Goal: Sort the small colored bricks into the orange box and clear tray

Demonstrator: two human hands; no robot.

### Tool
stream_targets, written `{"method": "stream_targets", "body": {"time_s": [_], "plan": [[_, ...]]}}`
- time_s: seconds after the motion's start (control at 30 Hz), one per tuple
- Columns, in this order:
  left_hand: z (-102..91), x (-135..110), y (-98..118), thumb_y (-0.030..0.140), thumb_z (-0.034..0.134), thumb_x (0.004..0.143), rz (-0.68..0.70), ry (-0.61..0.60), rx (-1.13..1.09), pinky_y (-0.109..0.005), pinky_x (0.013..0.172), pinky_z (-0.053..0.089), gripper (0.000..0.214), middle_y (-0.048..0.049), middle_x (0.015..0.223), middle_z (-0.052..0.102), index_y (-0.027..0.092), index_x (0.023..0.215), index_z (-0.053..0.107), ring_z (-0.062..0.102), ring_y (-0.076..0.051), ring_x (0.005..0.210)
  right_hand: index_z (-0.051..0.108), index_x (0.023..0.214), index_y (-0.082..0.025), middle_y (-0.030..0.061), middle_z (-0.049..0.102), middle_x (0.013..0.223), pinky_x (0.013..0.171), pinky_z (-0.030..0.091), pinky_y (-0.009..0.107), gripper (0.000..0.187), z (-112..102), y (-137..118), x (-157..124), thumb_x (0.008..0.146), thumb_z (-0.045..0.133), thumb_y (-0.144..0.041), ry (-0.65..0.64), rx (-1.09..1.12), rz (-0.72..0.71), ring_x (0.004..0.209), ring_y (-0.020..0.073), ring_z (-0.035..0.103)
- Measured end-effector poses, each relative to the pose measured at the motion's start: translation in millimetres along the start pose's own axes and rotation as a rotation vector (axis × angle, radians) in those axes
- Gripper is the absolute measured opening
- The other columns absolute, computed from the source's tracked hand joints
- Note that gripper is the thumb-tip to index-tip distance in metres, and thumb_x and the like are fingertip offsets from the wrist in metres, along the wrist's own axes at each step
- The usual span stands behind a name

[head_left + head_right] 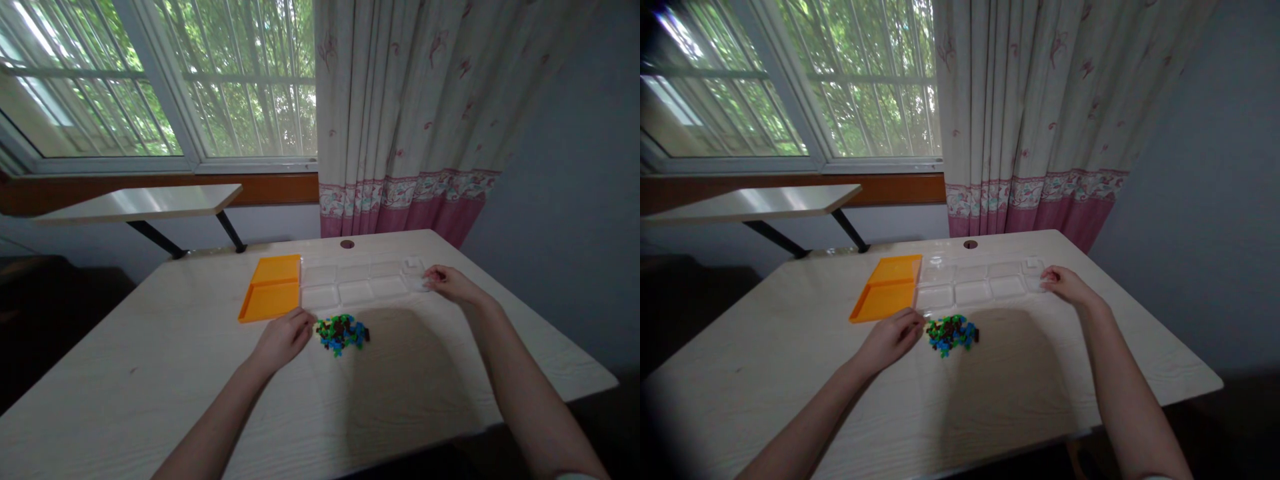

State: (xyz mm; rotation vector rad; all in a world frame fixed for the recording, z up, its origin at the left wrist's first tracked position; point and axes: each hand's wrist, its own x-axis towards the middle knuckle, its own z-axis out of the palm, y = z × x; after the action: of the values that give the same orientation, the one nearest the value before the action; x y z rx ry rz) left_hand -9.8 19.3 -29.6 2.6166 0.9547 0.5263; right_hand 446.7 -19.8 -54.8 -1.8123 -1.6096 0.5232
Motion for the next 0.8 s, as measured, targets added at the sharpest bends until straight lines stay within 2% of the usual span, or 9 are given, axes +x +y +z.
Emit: {"method": "stream_targets", "body": {"time_s": [0.13, 0.23, 0.3, 0.47, 0.63, 0.8], "plan": [[0.4, 0.1, -1.1, 0.019, 0.039, 0.083, 0.007, -0.003, 0.001, -0.022, 0.069, 0.043, 0.020, -0.0037, 0.091, 0.059, 0.020, 0.092, 0.056, 0.057, -0.014, 0.081, 0.050, 0.106, -0.017, 0.0039, 0.052, 0.084, 0.049, 0.040, 0.022, 0.058, 2.5, 8.1, 0.1, 0.056, 0.070, -0.038, 0.115, 0.074, 0.058, 0.059, 0.0115, 0.047], [1.1, 0.2, -2.1, 0.020, 0.038, 0.083, 0.012, -0.004, 0.007, -0.023, 0.070, 0.043, 0.020, -0.0037, 0.091, 0.059, 0.019, 0.092, 0.056, 0.056, -0.014, 0.081, 0.045, 0.118, -0.019, 0.0095, 0.051, 0.104, 0.048, 0.042, 0.023, 0.069, 3.9, 12.2, 0.3, 0.057, 0.070, -0.039, 0.087, 0.137, 0.103, 0.056, 0.0098, 0.047], [1.3, 0.2, -2.2, 0.020, 0.038, 0.083, 0.015, -0.008, 0.006, -0.023, 0.070, 0.043, 0.020, -0.0037, 0.091, 0.059, 0.020, 0.093, 0.056, 0.056, -0.014, 0.081, 0.046, 0.118, -0.018, 0.0104, 0.051, 0.108, 0.049, 0.043, 0.024, 0.068, 3.9, 14.2, 1.2, 0.057, 0.069, -0.039, 0.056, 0.157, 0.098, 0.056, 0.0098, 0.047], [1.3, -0.1, -2.0, 0.018, 0.038, 0.083, 0.011, -0.016, 0.003, -0.022, 0.070, 0.043, 0.021, -0.0037, 0.092, 0.059, 0.020, 0.093, 0.056, 0.056, -0.014, 0.082, 0.053, 0.111, -0.017, 0.0088, 0.055, 0.099, 0.063, 0.047, 0.027, 0.058, 2.6, 20.0, 4.0, 0.059, 0.068, -0.040, 0.015, 0.147, 0.060, 0.069, 0.0142, 0.054], [1.9, 0.3, -3.0, 0.019, 0.038, 0.082, 0.010, -0.026, 0.001, -0.023, 0.072, 0.044, 0.021, -0.0040, 0.092, 0.060, 0.019, 0.094, 0.056, 0.057, -0.014, 0.083, 0.045, 0.122, -0.016, 0.0077, 0.052, 0.096, 0.066, 0.048, 0.028, 0.070, 2.0, 23.6, 5.4, 0.061, 0.068, -0.039, -0.005, 0.153, 0.058, 0.070, 0.0145, 0.054], [1.4, 0.5, -2.0, 0.019, 0.038, 0.083, 0.013, -0.020, -0.005, -0.023, 0.072, 0.044, 0.021, -0.0045, 0.091, 0.060, 0.019, 0.093, 0.057, 0.057, -0.015, 0.082, 0.049, 0.117, -0.018, 0.0056, 0.052, 0.090, 0.071, 0.047, 0.031, 0.060, 0.6, 18.7, 5.1, 0.063, 0.067, -0.038, -0.030, 0.111, 0.035, 0.075, 0.0175, 0.054]]}}
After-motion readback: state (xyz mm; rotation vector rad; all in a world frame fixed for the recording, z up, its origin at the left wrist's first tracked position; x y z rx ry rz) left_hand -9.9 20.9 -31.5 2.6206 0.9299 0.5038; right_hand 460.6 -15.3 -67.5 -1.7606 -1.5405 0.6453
